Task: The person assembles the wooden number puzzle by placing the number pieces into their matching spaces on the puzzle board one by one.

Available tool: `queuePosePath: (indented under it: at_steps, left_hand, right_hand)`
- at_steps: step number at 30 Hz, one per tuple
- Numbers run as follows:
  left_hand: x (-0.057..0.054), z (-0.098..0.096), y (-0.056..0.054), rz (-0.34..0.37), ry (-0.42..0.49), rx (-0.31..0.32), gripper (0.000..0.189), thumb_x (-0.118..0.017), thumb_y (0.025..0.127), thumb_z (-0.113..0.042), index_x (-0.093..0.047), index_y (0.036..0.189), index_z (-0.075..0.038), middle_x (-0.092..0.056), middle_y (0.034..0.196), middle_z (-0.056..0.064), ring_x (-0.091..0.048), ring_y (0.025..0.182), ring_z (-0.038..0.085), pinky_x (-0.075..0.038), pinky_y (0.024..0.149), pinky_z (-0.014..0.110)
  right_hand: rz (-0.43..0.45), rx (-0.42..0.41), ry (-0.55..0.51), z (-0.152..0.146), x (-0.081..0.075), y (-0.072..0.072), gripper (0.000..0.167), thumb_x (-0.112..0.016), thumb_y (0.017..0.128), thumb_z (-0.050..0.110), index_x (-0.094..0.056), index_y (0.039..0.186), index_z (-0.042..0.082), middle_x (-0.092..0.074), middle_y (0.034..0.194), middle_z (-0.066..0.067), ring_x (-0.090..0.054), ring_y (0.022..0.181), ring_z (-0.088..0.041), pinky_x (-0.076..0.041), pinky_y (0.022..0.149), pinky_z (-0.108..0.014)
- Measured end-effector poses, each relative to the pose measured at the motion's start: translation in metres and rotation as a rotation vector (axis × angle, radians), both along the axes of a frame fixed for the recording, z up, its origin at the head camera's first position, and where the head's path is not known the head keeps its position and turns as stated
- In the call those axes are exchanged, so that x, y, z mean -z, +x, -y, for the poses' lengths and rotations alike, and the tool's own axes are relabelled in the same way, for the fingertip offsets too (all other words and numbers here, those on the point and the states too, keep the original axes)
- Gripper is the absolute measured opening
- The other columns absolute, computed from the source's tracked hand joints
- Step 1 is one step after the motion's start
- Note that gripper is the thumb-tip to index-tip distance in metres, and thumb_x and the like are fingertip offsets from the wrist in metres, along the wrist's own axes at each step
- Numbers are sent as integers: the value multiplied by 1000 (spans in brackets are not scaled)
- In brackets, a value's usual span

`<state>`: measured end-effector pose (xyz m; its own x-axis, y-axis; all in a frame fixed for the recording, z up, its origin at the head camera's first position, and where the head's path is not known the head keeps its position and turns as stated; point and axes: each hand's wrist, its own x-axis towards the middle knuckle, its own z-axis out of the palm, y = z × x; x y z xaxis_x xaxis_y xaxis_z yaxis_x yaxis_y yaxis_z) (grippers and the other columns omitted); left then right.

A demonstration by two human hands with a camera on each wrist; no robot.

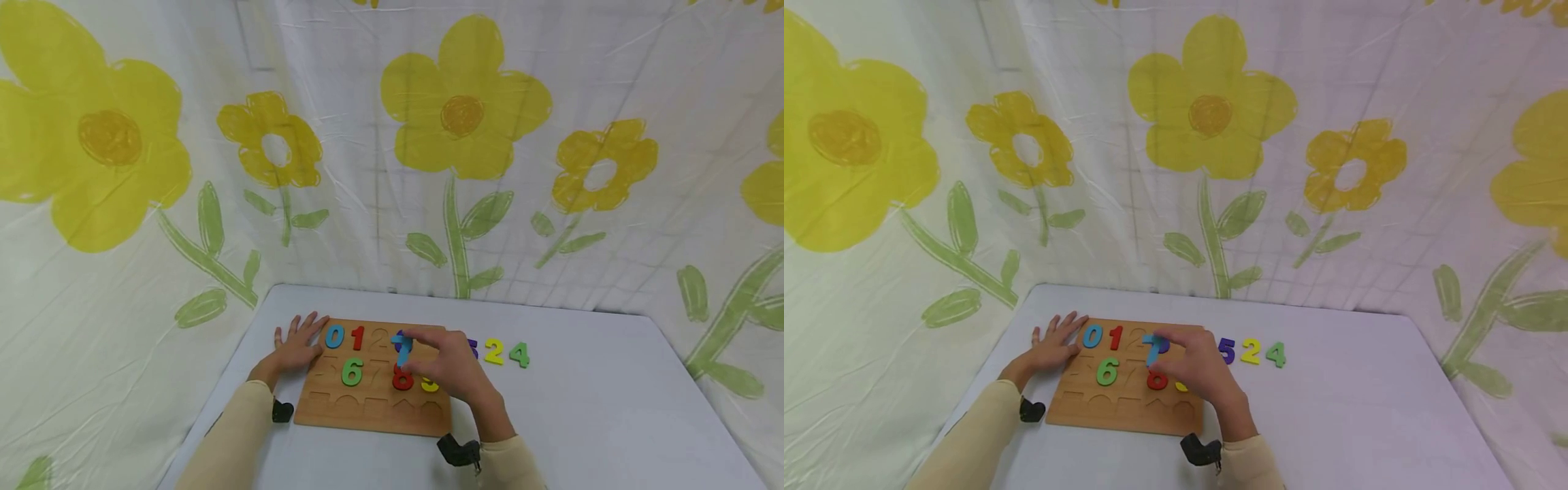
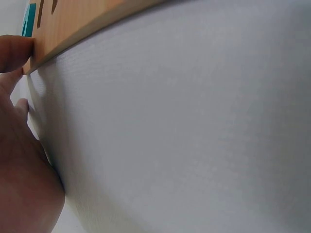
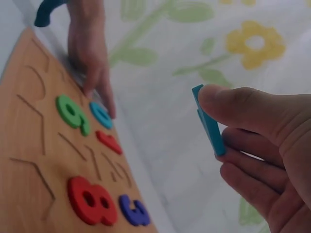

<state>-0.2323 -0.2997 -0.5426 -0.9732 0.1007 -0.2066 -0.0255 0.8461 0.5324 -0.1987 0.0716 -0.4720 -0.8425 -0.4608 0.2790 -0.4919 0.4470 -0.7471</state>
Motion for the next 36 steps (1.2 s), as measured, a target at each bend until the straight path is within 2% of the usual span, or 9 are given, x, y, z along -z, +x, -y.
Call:
queuePosePath:
  at_steps: [6,11,14,17,18,23,28,33,36]
  left_hand:
    - [6,5,-2,-17,26,8,75,-55,101,-21,-33,172,-13,-13,183,22,4,166,56,16,122,81]
    - [21,11,-7,-49,44,10,76,-53,99,-23,-33,172,-14,-14,183,23,5,166,57,18,122,80]
    - [25,12,-7,-63,59,13,76,-54,99,-24,-34,172,-15,-14,183,22,5,166,57,19,121,81]
    - [25,13,-6,-81,79,10,76,-55,99,-27,-37,172,-17,-17,183,20,3,167,55,18,122,81]
    - [24,13,-5,-81,87,14,75,-56,99,-27,-37,171,-19,-17,183,20,3,166,56,18,121,81]
    - [21,11,-6,-52,62,8,76,-55,100,-23,-35,172,-15,-15,183,22,5,166,56,19,121,80]
    - [12,7,-2,-43,59,4,76,-56,99,-21,-36,171,-16,-16,182,24,3,165,58,17,121,82]
    - [10,5,-1,-44,58,1,76,-55,99,-21,-36,172,-15,-16,182,23,3,166,57,17,122,81]
    - [1,2,0,-11,36,-1,75,-56,100,-20,-34,172,-12,-14,183,23,4,166,57,16,123,81]
  right_hand:
    - [34,-16,50,20,16,-2,50,-92,89,28,-79,136,17,-83,123,1,-74,113,-28,-62,91,-51]
    - [33,-48,81,31,34,-7,50,-92,90,27,-78,137,18,-82,125,1,-73,116,-33,-62,96,-52]
    - [17,-60,91,37,40,-9,50,-93,88,25,-79,135,18,-83,123,0,-73,101,-31,-62,79,-38]
    - [4,-44,135,41,46,-8,50,-94,87,27,-80,134,20,-83,123,0,-67,87,-27,-46,62,-25]
    - [9,-36,150,42,48,-8,51,-94,88,28,-79,135,20,-83,125,0,-65,86,-27,-42,62,-23]
    - [39,4,214,49,58,-6,53,-93,88,32,-78,138,23,-81,127,5,-66,105,-19,-54,84,-27]
    - [99,-6,192,52,69,-7,55,-93,88,32,-77,141,23,-76,118,9,-59,102,-16,-51,85,-29]
    - [87,-26,198,54,77,-9,56,-92,89,32,-76,142,19,-78,131,7,-63,107,-13,-56,93,-30]
    - [61,-36,215,57,79,-10,55,-91,90,30,-76,141,18,-78,134,4,-67,109,-12,-59,97,-32]
